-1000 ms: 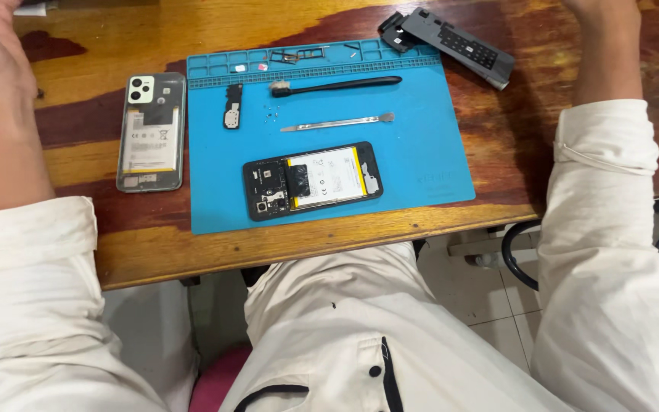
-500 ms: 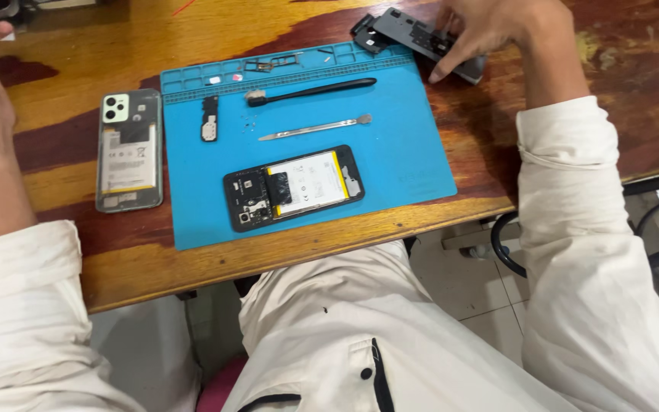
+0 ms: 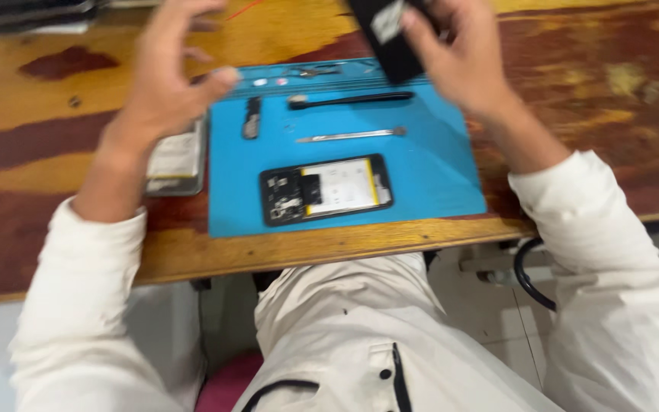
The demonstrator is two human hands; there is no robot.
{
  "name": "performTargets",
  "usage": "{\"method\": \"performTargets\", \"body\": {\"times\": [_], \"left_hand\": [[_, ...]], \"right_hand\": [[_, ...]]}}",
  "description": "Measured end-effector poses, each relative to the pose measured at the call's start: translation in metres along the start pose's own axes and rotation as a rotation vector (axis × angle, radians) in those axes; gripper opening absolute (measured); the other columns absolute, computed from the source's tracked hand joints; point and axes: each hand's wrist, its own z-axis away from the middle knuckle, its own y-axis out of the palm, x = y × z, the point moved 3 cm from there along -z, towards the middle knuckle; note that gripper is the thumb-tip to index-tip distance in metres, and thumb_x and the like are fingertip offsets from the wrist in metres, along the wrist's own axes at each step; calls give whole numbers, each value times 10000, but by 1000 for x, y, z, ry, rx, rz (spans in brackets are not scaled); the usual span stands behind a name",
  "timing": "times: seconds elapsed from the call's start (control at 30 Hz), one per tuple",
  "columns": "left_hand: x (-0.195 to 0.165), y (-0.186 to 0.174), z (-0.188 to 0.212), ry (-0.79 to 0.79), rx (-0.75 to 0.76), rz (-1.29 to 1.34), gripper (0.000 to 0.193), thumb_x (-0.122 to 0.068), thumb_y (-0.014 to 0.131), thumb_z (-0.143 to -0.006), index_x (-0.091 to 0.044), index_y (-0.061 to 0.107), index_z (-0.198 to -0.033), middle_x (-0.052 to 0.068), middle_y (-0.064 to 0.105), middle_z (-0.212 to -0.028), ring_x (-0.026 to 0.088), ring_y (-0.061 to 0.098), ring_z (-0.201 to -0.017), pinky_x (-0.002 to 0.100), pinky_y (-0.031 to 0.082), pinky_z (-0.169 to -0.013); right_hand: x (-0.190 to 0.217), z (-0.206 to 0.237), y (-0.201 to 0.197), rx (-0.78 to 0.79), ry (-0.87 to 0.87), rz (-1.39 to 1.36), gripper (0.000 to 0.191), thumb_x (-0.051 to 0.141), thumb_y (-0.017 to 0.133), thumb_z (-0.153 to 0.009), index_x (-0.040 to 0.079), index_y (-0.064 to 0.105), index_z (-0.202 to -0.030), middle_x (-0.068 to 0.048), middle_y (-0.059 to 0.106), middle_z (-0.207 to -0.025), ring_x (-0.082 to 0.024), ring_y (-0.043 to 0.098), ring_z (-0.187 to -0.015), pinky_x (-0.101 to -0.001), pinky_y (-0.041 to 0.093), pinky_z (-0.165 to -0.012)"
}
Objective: The person uses a precision screwdriver and tweezers to remove and install small screws and components on a disassembled smartphone placed on a blue anti-static mat. The person also uses a brush to clean the interior of the phone and handles a separate phone back cover.
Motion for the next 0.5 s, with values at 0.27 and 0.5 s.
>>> {"method": "performTargets", "body": {"times": [0.27, 0.5], "left_hand": [[19, 7, 2, -452, 111, 582, 264, -233, 753, -1031, -16, 657, -1146, 42, 707, -1007, 167, 692, -846, 356, 613, -725], [33, -57, 9, -655, 216, 112, 322, -315, 560, -1158, -36, 613, -1007, 13, 518, -869, 100, 447, -759, 305, 390, -677]], "right_hand": [[14, 27, 27, 349, -53, -68, 293, 224, 668, -1085, 3, 659, -1277, -91, 751, -1086, -144, 736, -1028, -261, 577, -883], [-34, -4, -70, 721, 543, 997, 495, 450, 846, -933, -39, 778, -970, -201, 752, -932, -308, 744, -824, -421, 577, -763]]}}
